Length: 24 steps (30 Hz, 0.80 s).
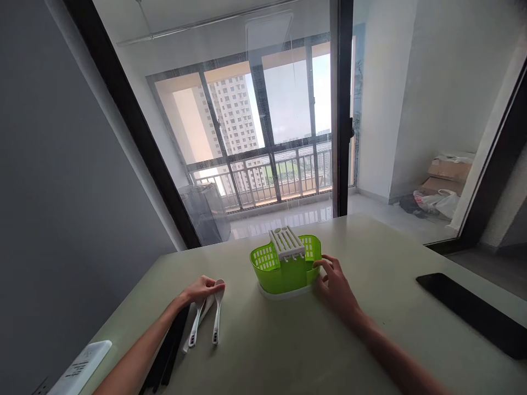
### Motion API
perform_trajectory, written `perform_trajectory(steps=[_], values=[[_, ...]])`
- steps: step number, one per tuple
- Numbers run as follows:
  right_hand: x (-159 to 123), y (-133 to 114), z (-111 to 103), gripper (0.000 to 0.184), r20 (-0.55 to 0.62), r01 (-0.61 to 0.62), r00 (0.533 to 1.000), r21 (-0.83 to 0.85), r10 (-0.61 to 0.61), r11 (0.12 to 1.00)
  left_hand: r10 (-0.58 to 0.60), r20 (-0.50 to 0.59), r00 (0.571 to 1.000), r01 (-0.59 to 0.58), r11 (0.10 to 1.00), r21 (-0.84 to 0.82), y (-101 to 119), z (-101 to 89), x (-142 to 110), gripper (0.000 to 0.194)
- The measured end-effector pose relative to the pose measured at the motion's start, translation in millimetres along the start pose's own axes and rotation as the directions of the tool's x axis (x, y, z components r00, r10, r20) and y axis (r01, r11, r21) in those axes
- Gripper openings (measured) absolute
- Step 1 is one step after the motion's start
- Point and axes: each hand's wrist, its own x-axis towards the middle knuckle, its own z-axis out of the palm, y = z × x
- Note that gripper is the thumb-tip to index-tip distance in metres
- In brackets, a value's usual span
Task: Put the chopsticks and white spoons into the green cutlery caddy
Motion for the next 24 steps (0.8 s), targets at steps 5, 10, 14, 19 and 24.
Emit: perform_trajectory(steps=[5,10,14,19,24], values=[[0.2,-1.0,-0.2,0.026,0.017,-0.014,1.0,-0.01,0.014,1.0,0.034,-0.043,0.999,-0.03,0.996,0.082,6.1,-1.1,-3.1,0.077],[0.7,-1.5,-1.0,0.025,0.032,-0.018,0.999,0.012,0.018,1.0,0.067,-0.085,0.994,-0.05,0.981,0.187,19.9,-6.7,-6.4,0.075],[1.6,-1.0,-0.9,0.025,0.042,-0.014,0.999,0.007,0.014,1.0,0.056,-0.086,0.995,-0.033,0.966,0.255,32.5,-16.2,-7.4,0.076],[2.3,-0.2,1.0,0.026,0.031,-0.002,1.0,-0.011,0.003,1.0,0.059,-0.126,0.99,-0.014,0.943,0.333,57.7,-34.0,-3.8,0.076],[2.0,1.6,3.7,0.026,0.017,0.007,1.0,-0.009,-0.007,1.0,0.266,-0.304,0.915,-0.14,0.915,0.379,121.7,-39.0,1.4,0.071]])
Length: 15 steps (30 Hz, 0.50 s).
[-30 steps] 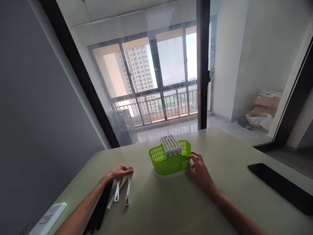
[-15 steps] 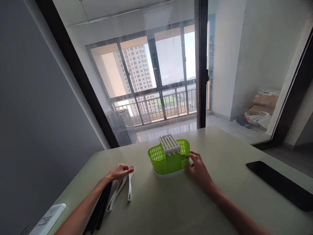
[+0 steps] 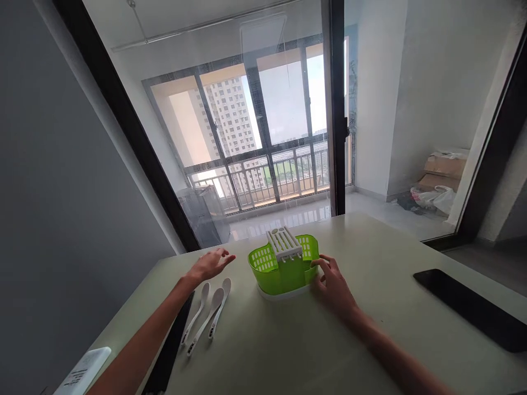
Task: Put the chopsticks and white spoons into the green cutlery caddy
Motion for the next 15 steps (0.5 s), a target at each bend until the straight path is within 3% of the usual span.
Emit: perform_trajectory(steps=[4,9,12,15], values=[[-0.3,1.7,1.8,0.026,-0.022,0.022,1.0,0.006,-0.022,1.0,0.172,-0.275,0.946,-0.186,0.982,-0.023,78.7,-5.0,12.7,0.062],[0.0,4.1,3.3,0.027,-0.039,0.034,0.999,0.014,-0.033,0.999,0.39,-0.364,0.846,-0.403,0.914,0.044,171.5,23.7,9.0,0.061],[0.3,3.8,4.2,0.027,-0.049,0.045,0.998,0.02,-0.044,0.999,0.482,-0.336,0.809,-0.439,0.876,0.199,200.2,50.9,4.5,0.075],[0.3,1.7,5.3,0.034,-0.063,0.046,0.997,0.025,-0.044,0.999,0.475,-0.319,0.82,-0.39,0.872,0.295,202.5,64.5,7.0,0.064]])
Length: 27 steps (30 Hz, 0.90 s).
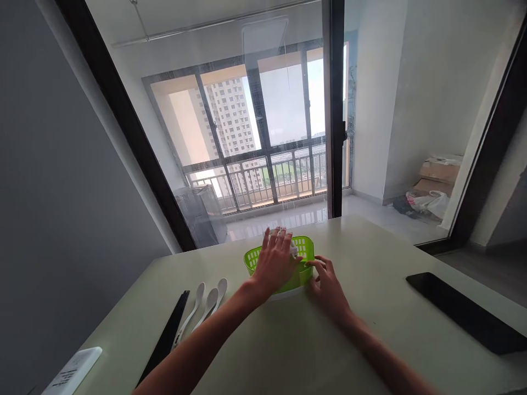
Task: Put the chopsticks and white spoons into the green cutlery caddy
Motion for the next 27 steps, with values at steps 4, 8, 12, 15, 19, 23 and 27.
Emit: perform_trajectory(steps=[4,8,12,15,19,23,27], values=[[-0.6,-3.1,1.1,0.053,-0.038,-0.035,0.999,0.045,0.037,0.998,-0.045,0.034,0.998,0.043,0.997,0.057,-37.1,-1.7,-2.6,0.052],[-2.5,-4.5,1.7,0.05,-0.011,-0.076,0.997,0.059,0.077,0.995,-0.149,0.028,0.988,0.146,0.986,0.075,-102.6,-10.9,-20.0,0.051],[-4.2,-5.0,3.3,0.045,0.018,-0.07,0.997,0.067,0.069,0.995,-0.298,-0.013,0.954,0.298,0.948,0.114,-168.7,-19.1,-52.9,0.051],[-5.1,-4.8,4.6,0.043,0.034,-0.067,0.997,0.078,0.065,0.995,-0.374,-0.041,0.927,0.376,0.916,0.14,-202.6,-28.4,-79.1,0.053],[-6.6,-2.4,5.3,0.044,0.058,-0.07,0.996,0.082,0.066,0.994,-0.434,-0.065,0.899,0.438,0.884,0.162,-221.6,-43.7,-105.5,0.053],[-8.1,0.6,4.8,0.046,0.091,-0.076,0.993,0.071,0.069,0.995,-0.454,-0.081,0.888,0.461,0.87,0.174,-225.7,-51.4,-118.3,0.052],[-8.6,0.3,3.5,0.039,0.128,-0.079,0.989,0.055,0.072,0.995,-0.487,-0.143,0.862,0.507,0.839,0.198,-217.3,-44.9,-118.6,0.054]])
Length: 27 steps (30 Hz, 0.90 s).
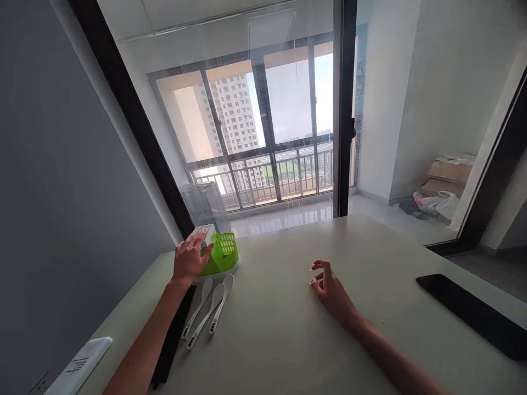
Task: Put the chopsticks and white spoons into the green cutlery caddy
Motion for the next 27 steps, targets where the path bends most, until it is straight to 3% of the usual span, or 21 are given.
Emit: perform_trajectory(steps=[3,6,9,11,15,22,27], values=[[-0.8,-1.6,-2.4,0.03,0.031,-0.001,1.0,-0.019,0.002,1.0,-0.044,-0.093,0.995,0.044,0.999,-0.004,28.8,6.8,-7.3,0.059],[-1.5,-2.5,-5.4,0.022,0.073,0.007,0.997,-0.048,-0.003,0.999,0.079,-0.137,0.987,-0.102,0.981,-0.167,77.0,15.1,-20.8,0.053],[-1.5,-2.9,-7.5,0.019,0.123,0.036,0.992,-0.066,-0.028,0.997,0.27,-0.005,0.963,-0.241,0.851,-0.466,130.7,25.8,-39.7,0.046],[-1.6,-3.9,-8.3,0.019,0.154,0.056,0.987,-0.07,-0.044,0.996,0.391,0.122,0.912,-0.207,0.697,-0.687,162.2,34.0,-53.1,0.044],[-3.6,-10.1,-10.1,0.023,0.211,0.094,0.974,-0.067,-0.077,0.993,0.47,0.206,0.858,-0.121,0.575,-0.809,208.9,50.0,-76.6,0.042],[-10.8,-22.0,-11.8,0.024,0.348,0.209,0.918,-0.013,-0.191,0.978,0.466,0.32,0.825,0.126,0.4,-0.908,253.4,70.7,-98.9,0.049],[-15.8,-23.8,-2.6,0.021,0.328,0.158,0.932,0.015,-0.154,0.987,0.412,0.368,0.833,0.267,0.282,-0.921,260.6,76.4,-104.4,0.055]])
